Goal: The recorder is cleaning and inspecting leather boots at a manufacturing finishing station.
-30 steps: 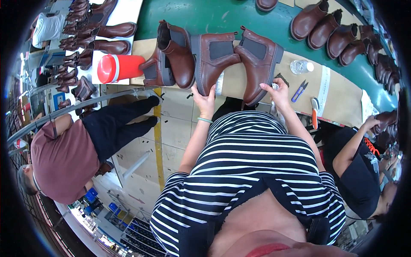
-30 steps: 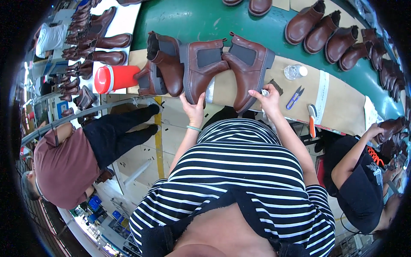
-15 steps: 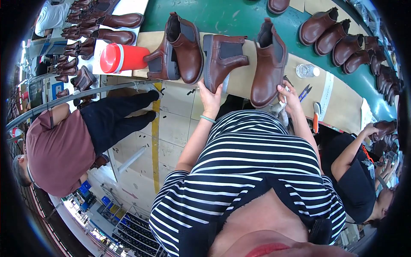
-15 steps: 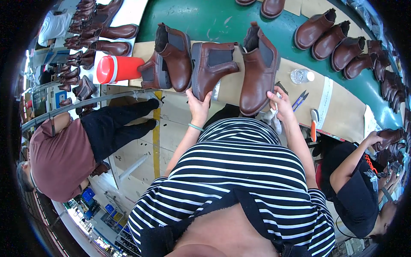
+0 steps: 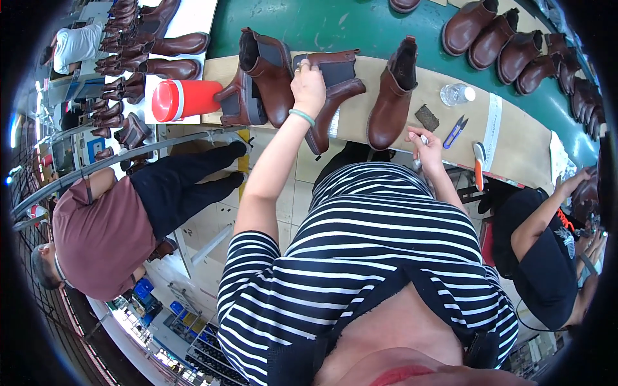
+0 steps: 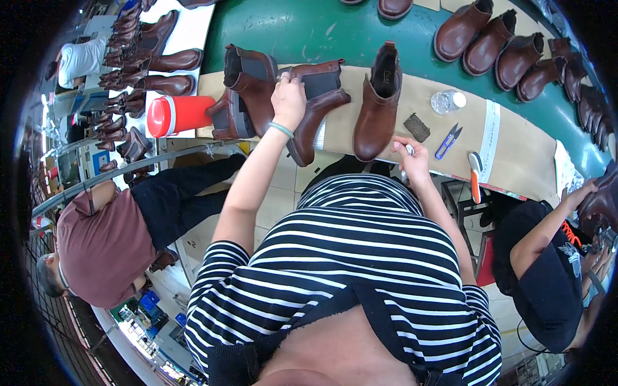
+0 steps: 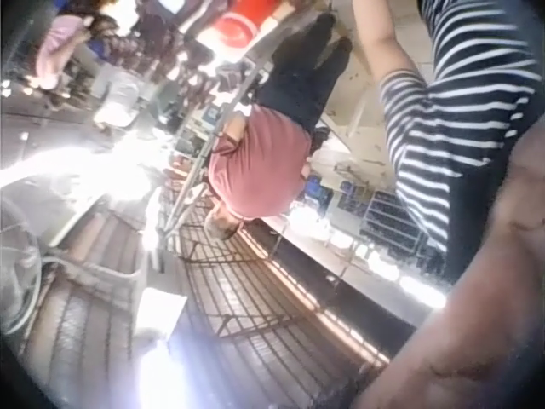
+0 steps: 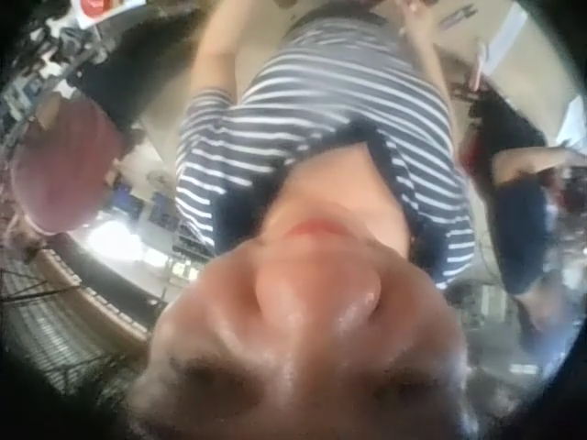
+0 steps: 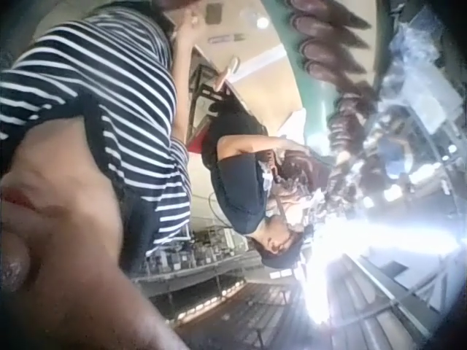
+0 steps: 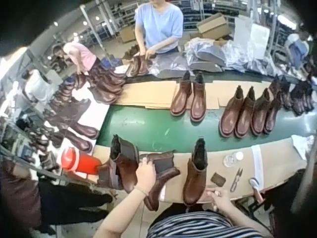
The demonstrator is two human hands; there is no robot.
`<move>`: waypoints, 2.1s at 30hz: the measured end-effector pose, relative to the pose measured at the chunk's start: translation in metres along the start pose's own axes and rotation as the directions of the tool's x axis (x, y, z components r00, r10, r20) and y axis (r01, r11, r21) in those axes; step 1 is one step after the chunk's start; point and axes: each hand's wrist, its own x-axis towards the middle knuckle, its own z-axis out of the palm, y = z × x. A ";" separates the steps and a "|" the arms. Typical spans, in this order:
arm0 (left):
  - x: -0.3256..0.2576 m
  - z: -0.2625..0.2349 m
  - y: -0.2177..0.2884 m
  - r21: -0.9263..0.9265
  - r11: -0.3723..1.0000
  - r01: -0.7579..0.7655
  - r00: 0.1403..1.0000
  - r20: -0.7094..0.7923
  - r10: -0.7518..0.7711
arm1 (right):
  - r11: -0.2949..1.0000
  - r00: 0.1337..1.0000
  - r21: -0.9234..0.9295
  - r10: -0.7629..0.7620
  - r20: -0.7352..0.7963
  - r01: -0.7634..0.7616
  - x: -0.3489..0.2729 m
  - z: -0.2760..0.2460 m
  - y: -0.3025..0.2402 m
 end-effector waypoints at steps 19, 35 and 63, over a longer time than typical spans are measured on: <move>-0.004 -0.035 -0.032 -0.343 0.913 -0.221 0.959 0.097 0.268 | 0.495 0.905 -0.869 -0.382 -0.188 0.028 0.023 -0.040 -0.006; -0.093 -0.037 -0.015 -0.436 0.825 0.359 0.889 0.429 -0.160 | 0.728 0.841 -0.457 -0.534 0.088 0.511 0.122 0.191 -0.090; -0.068 -0.033 -0.006 -0.219 0.939 0.267 0.931 0.309 -0.193 | 0.728 0.989 -0.683 -0.051 -0.139 -0.059 0.016 -0.042 -0.053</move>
